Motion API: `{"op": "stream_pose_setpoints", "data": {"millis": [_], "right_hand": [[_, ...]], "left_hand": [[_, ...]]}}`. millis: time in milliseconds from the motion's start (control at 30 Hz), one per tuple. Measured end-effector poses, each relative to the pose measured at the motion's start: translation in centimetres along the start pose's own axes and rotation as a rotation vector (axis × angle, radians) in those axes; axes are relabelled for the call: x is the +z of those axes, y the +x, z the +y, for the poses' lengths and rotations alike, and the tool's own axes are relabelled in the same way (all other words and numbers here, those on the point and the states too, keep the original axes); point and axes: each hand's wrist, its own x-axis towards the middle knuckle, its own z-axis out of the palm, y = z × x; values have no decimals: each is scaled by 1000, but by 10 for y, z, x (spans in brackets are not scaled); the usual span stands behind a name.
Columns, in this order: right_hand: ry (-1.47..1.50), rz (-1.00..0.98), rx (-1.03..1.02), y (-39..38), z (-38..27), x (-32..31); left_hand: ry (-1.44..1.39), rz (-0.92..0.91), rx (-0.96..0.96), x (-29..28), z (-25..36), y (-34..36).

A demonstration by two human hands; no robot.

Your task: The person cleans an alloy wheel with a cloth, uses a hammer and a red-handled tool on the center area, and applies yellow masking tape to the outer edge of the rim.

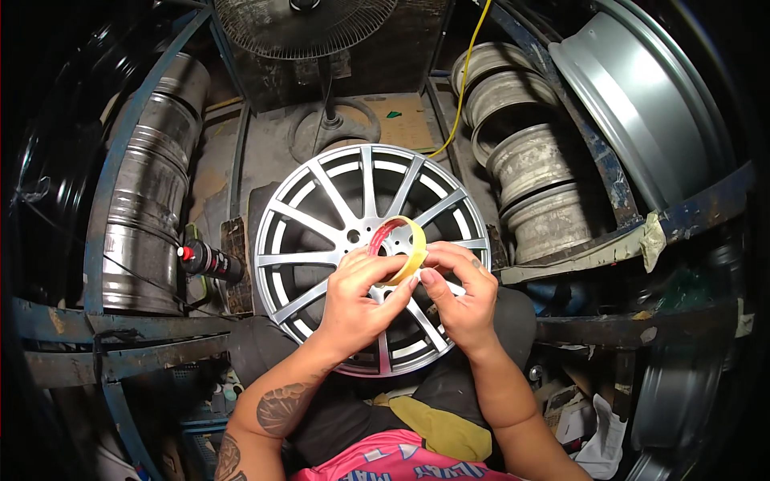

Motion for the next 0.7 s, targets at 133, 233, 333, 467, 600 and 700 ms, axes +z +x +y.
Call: {"op": "stream_pose_setpoints", "data": {"millis": [133, 233, 333, 467, 600, 700], "right_hand": [[85, 99, 44, 1, -1, 5], [-4, 79, -31, 1, -3, 3], [-94, 67, -131, -1, 5, 5], [-51, 67, -32, 0, -1, 6], [-16, 61, -35, 2, 6, 0], [-21, -8, -28, 2, 10, -6]], "left_hand": [[98, 6, 104, 0, 0, -2], [113, 12, 123, 1, 0, -5], [121, 28, 72, 4, 2, -7], [187, 120, 84, 13, -2, -8], [224, 146, 158, 22, -3, -7], [218, 165, 210, 24, -6, -6]]}}
